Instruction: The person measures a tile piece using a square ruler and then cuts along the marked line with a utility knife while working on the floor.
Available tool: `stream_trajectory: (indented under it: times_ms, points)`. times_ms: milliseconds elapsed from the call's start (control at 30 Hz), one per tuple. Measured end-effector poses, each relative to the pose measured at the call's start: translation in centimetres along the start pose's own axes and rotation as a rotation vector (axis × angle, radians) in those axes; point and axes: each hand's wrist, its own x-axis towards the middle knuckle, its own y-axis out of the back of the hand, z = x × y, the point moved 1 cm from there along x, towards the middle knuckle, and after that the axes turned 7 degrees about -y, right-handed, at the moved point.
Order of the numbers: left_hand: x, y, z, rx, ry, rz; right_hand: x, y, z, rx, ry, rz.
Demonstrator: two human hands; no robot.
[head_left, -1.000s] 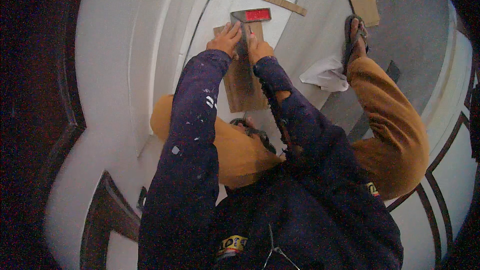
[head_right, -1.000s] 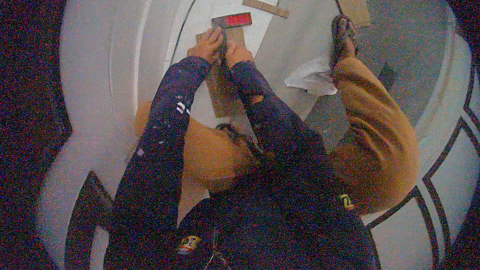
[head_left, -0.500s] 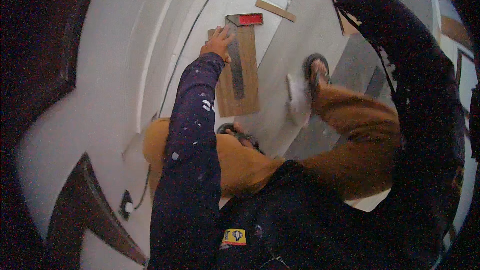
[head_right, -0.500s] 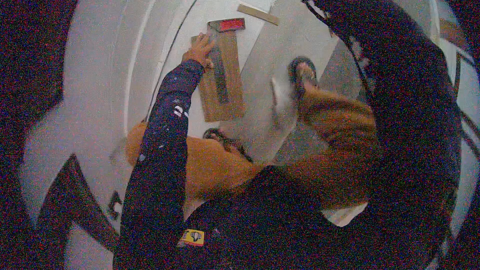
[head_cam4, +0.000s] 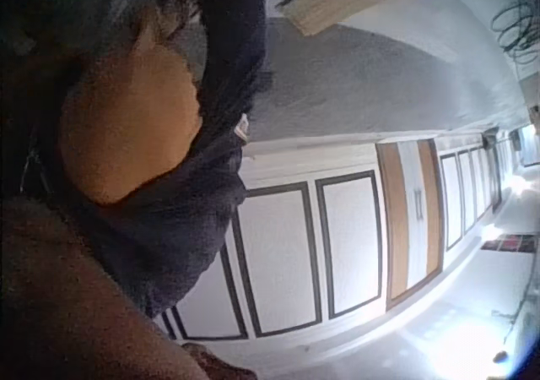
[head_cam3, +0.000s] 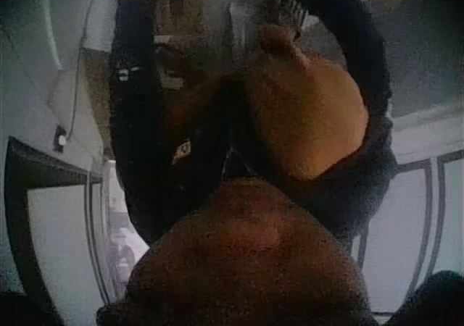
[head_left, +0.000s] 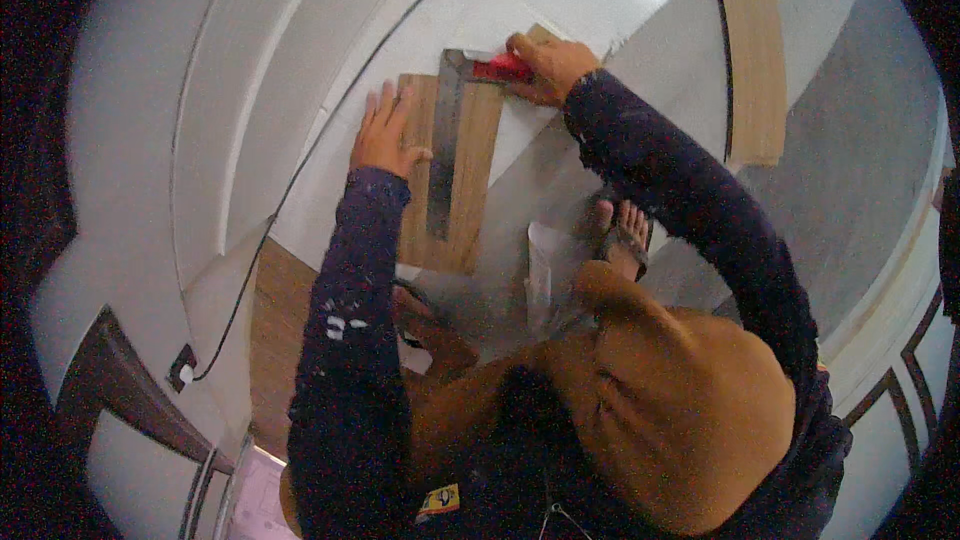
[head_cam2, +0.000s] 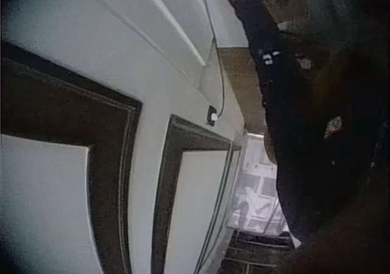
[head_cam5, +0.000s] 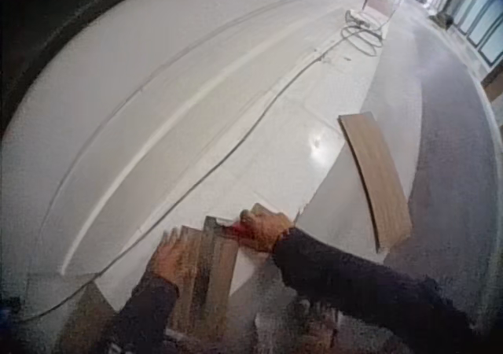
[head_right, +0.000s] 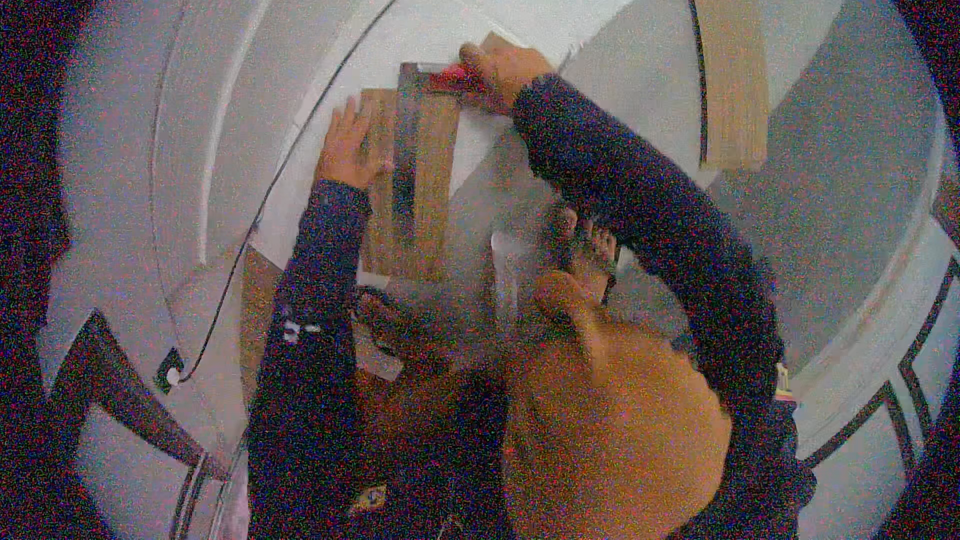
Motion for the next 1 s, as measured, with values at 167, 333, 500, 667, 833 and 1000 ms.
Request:
stream_trajectory:
  times_ms: [167,333,500,667,833,1000]
  points:
    - [-3.1,-2.6,-1.6,0.002,0.187,0.158,1.5,1.6,0.7,-0.075,-0.097,-0.175]
    - [0.1,-2.4,-1.3,-0.004,0.122,0.352,1.3,5.7,8.3,-0.044,-0.277,0.049]
    - [4.7,-0.7,3.2,0.173,-0.096,0.243,-1.0,8.1,15.3,-0.008,-0.34,0.173]
    - [6.5,0.4,2.9,0.083,-0.143,0.054,-3.5,7.7,18.1,-0.1,-0.458,0.21]
    - [8.0,2.1,3.5,0.123,0.033,-0.193,-5.6,7.2,17.7,-0.032,-0.498,0.243]
    - [5.9,4.6,2.9,0.059,0.025,-0.362,-11.6,5.1,16.5,-0.033,-0.332,0.443]
